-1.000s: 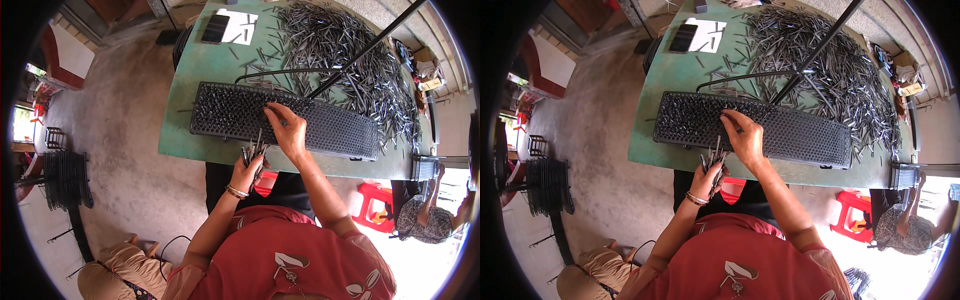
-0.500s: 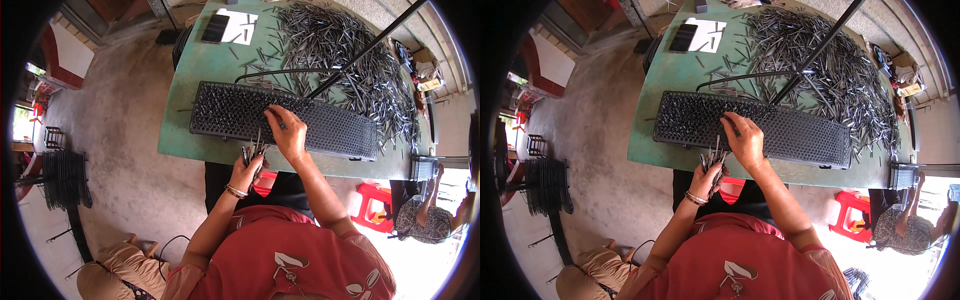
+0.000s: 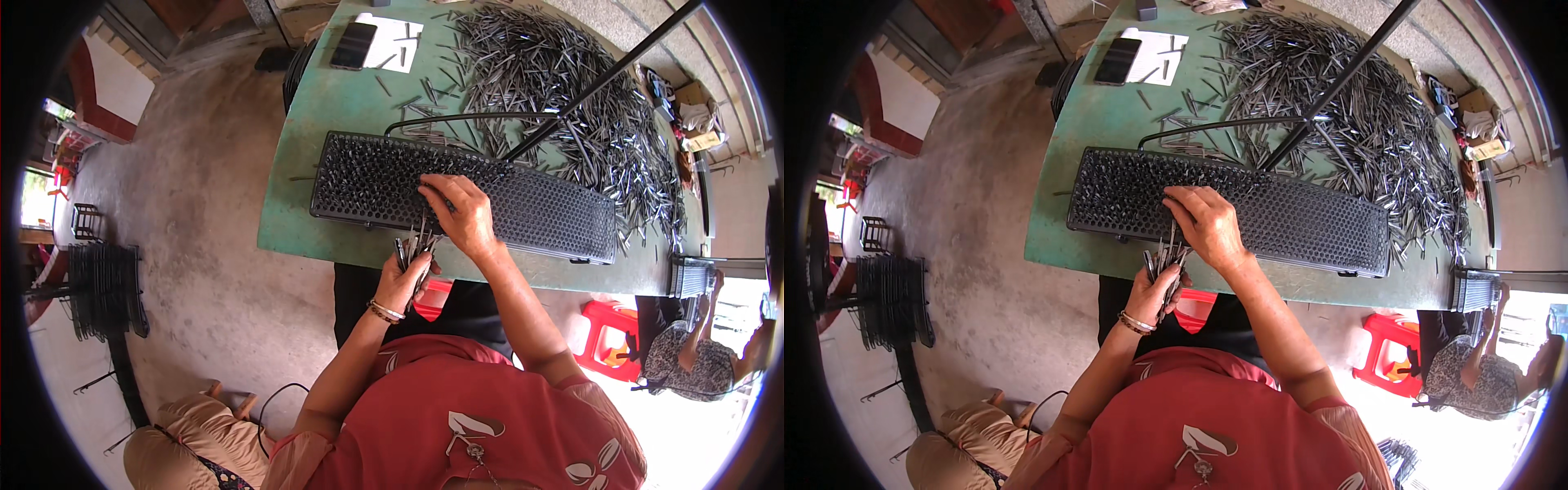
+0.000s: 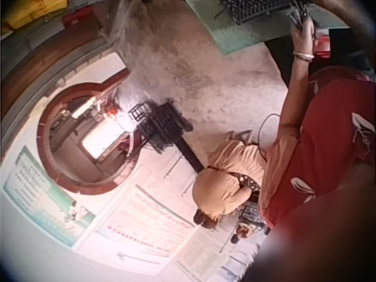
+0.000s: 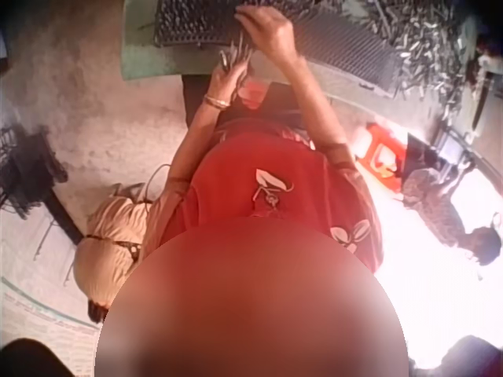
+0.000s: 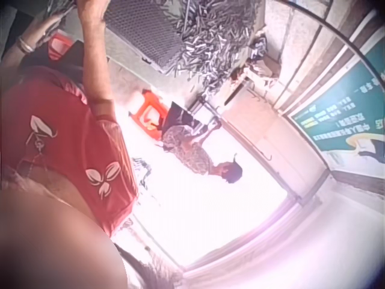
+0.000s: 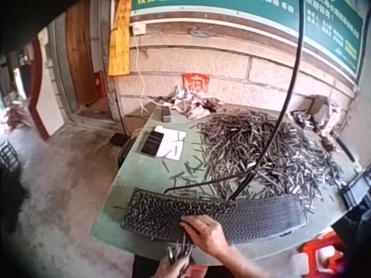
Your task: Manually inserting thin metal rods into a perforated metal plate grid fixture.
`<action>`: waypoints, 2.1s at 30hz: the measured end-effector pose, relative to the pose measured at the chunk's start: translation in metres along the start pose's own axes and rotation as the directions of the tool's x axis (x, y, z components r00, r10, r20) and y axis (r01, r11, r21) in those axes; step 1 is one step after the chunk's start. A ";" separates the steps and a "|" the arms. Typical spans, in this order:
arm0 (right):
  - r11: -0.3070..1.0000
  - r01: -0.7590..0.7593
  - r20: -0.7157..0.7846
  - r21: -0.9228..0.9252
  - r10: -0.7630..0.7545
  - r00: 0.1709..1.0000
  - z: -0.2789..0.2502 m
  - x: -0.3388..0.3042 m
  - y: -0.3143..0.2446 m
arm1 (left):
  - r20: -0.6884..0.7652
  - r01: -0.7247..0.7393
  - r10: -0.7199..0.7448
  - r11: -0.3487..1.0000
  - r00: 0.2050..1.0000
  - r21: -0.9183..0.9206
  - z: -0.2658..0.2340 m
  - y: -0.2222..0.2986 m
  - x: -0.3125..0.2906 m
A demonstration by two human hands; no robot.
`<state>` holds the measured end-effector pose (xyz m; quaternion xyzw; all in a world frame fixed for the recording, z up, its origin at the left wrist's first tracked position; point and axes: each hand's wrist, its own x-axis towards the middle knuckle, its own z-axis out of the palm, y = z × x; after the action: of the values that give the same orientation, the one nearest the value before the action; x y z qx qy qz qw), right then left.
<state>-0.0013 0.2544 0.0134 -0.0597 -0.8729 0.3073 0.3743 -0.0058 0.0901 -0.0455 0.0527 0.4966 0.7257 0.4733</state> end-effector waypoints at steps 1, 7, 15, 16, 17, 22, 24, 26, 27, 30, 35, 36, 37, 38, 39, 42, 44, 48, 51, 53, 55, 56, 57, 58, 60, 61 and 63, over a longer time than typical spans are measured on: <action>1.000 -0.002 0.019 -0.004 0.002 1.000 0.000 0.001 0.000 | 0.002 -0.003 0.003 1.000 1.000 0.001 -0.001 -0.001 0.000; 0.996 -0.088 0.073 0.007 0.088 0.993 -0.005 0.001 -0.002 | 0.003 -0.004 0.004 1.000 1.000 -0.014 -0.002 -0.002 0.001; 0.958 -0.277 0.104 0.079 0.268 0.958 -0.008 -0.002 -0.002 | 0.002 0.003 -0.003 1.000 1.000 0.000 0.000 -0.001 0.000; 0.960 -0.271 0.101 0.075 0.263 0.960 -0.008 -0.003 -0.001 | 0.001 0.002 -0.002 1.000 1.000 0.007 0.000 0.000 0.000; 0.962 -0.265 0.098 0.072 0.257 0.961 -0.008 -0.002 0.000 | 0.000 0.001 -0.001 1.000 1.000 0.007 0.000 -0.001 0.000; 0.985 -0.168 0.154 0.035 0.161 0.975 -0.008 0.003 -0.001 | -0.002 0.005 -0.005 1.000 1.000 0.019 0.000 -0.001 0.000; 0.995 -0.096 0.175 0.015 0.092 0.980 -0.008 0.003 0.000 | -0.001 0.006 -0.006 1.000 1.000 0.013 0.000 -0.001 0.000; 0.992 -0.124 0.212 -0.001 0.122 0.970 -0.008 0.003 0.000 | 0.001 0.006 -0.006 1.000 1.000 0.007 0.000 -0.001 0.000; 0.992 -0.124 0.212 -0.001 0.121 0.970 -0.008 0.003 0.001 | -0.004 0.006 -0.006 1.000 1.000 0.010 0.001 -0.001 0.000; 0.989 -0.145 0.200 0.026 0.137 0.970 -0.009 0.003 0.003 | -0.010 0.011 -0.011 1.000 1.000 -0.004 0.001 -0.001 0.001; 0.927 -0.357 0.111 0.118 0.345 0.932 -0.010 0.004 -0.002 | -0.029 0.025 -0.025 1.000 0.999 -0.019 0.000 0.001 0.000; 0.927 -0.357 0.112 0.118 0.345 0.932 -0.010 0.005 -0.004 | -0.021 0.022 -0.022 1.000 1.000 -0.023 -0.001 0.000 0.001; 0.916 -0.372 0.075 0.153 0.364 0.928 -0.009 0.006 -0.006 | -0.013 0.018 -0.019 0.999 1.000 -0.027 -0.002 -0.001 0.001; 0.904 -0.385 0.036 0.184 0.386 0.922 -0.010 0.006 -0.007 | -0.011 0.019 -0.020 0.999 1.000 -0.027 -0.001 0.000 0.001; 0.904 -0.386 0.034 0.182 0.387 0.922 -0.009 0.005 -0.004 | -0.022 0.023 -0.024 1.000 0.999 -0.018 0.000 0.002 0.001; 0.947 -0.297 0.010 0.123 0.298 0.954 -0.005 -0.002 0.005 | -0.024 0.033 -0.033 0.999 0.999 0.006 0.000 0.001 0.000; 0.981 -0.171 0.016 -0.089 0.173 0.985 -0.006 -0.004 0.008 | -0.015 0.038 -0.038 0.999 0.999 0.019 0.000 0.002 -0.001; 0.977 -0.191 -0.032 -0.099 0.188 0.982 -0.004 -0.009 0.007 | -0.025 0.049 -0.049 0.999 0.999 -0.005 0.001 0.003 -0.001; 0.970 -0.217 -0.065 -0.110 0.211 0.975 -0.001 -0.011 0.008 | -0.023 0.051 -0.051 0.999 0.998 -0.008 0.000 0.003 -0.001; 0.976 -0.176 -0.090 -0.129 0.165 0.982 0.002 -0.012 0.010 | -0.022 0.049 -0.049 0.999 0.999 -0.005 0.000 0.003 -0.001; 0.978 -0.125 -0.086 -0.164 0.112 0.990 0.002 -0.013 0.012 | -0.018 0.048 -0.049 0.999 0.999 -0.009 0.000 0.002 0.000; 0.977 -0.075 -0.080 -0.200 0.060 0.995 0.002 -0.013 0.013 | -0.017 0.049 -0.049 0.999 0.999 -0.009 0.000 0.003 -0.001; 0.977 -0.076 -0.081 -0.200 0.061 0.995 0.001 -0.014 0.014 | -0.021 0.050 -0.050 0.999 0.999 -0.007 0.001 0.004 -0.001; 0.974 -0.070 -0.080 -0.217 0.053 0.995 0.001 -0.016 0.015 | -0.025 0.051 -0.051 0.999 0.998 -0.005 0.002 0.005 -0.001; 0.971 -0.062 -0.077 -0.232 0.045 0.996 0.000 -0.018 0.013 | -0.020 0.045 -0.045 0.999 0.999 -0.012 0.000 0.002 -0.001; 0.962 -0.036 -0.057 -0.272 0.022 0.998 0.000 -0.018 0.011 | -0.014 0.039 -0.039 0.999 0.999 -0.018 -0.001 0.001 -0.001; 0.949 -0.013 -0.038 -0.315 0.001 0.999 -0.002 -0.018 0.008 | -0.013 0.041 -0.041 0.999 0.999 -0.020 0.000 0.002 -0.001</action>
<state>0.0119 0.2562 -0.0012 -0.1274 -0.9034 0.1644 0.3750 -0.0062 0.0895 -0.0439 0.0328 0.4935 0.7211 0.4852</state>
